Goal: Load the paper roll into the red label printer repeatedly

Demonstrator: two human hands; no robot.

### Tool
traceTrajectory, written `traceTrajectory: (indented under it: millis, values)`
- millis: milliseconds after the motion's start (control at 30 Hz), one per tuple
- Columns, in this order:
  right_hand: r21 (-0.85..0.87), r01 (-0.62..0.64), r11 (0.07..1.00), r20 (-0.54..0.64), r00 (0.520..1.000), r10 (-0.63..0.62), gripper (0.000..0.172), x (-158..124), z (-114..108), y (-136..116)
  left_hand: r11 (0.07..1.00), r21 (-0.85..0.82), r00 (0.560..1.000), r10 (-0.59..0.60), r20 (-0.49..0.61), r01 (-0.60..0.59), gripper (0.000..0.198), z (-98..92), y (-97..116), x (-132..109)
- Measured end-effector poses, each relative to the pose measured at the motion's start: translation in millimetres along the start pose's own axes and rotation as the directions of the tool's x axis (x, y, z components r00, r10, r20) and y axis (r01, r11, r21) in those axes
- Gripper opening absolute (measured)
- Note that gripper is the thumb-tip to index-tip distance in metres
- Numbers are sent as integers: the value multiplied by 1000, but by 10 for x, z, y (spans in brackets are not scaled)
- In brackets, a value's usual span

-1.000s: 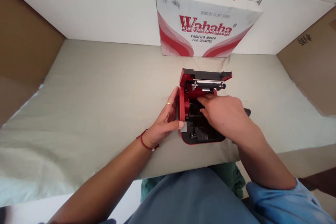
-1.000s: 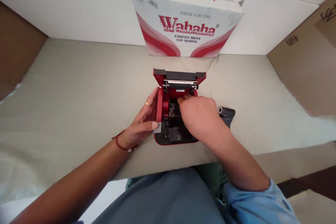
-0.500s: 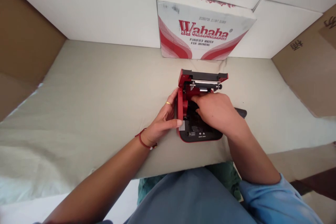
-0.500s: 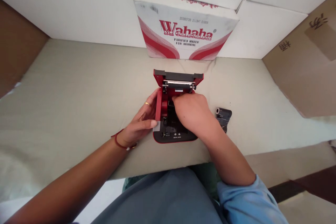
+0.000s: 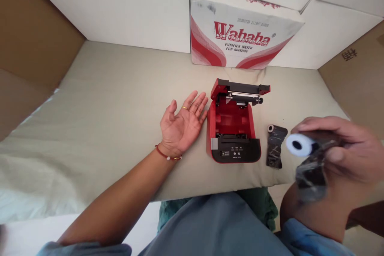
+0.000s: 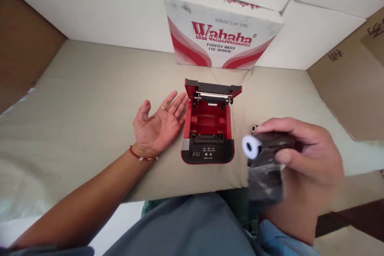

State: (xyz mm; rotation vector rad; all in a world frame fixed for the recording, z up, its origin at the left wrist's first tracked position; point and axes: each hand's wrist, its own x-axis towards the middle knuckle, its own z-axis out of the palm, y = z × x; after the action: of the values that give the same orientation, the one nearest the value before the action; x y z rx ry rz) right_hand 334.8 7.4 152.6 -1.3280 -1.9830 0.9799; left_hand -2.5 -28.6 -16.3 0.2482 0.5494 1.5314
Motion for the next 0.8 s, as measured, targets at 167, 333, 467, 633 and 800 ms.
traceTrajectory:
  millis: [167, 333, 467, 633, 800]
  values:
    - [-108, -216, 970, -4, 976, 217, 42, 88, 84, 512, 1000, 9, 999, 24, -31, -24, 61, -26, 22, 43]
    - [-224, -190, 956, 104, 970, 217, 53, 218, 499, 818, 998, 47, 994, 52, -94, -47, 30, -2, 92, 34]
    - [-235, -154, 960, -36, 988, 150, 58, 125, 532, 919, 982, 189, 995, 44, -92, -26, 75, 44, 121, -25]
    - [-360, -226, 905, -261, 956, 135, 48, 7, 242, 1190, 981, 182, 992, -44, -120, 66, 86, 47, 84, -47]
    - [-445, -133, 885, -74, 991, 112, 37, -1, 131, 1349, 970, 179, 981, -144, -134, 167, 81, 73, 119, -28]
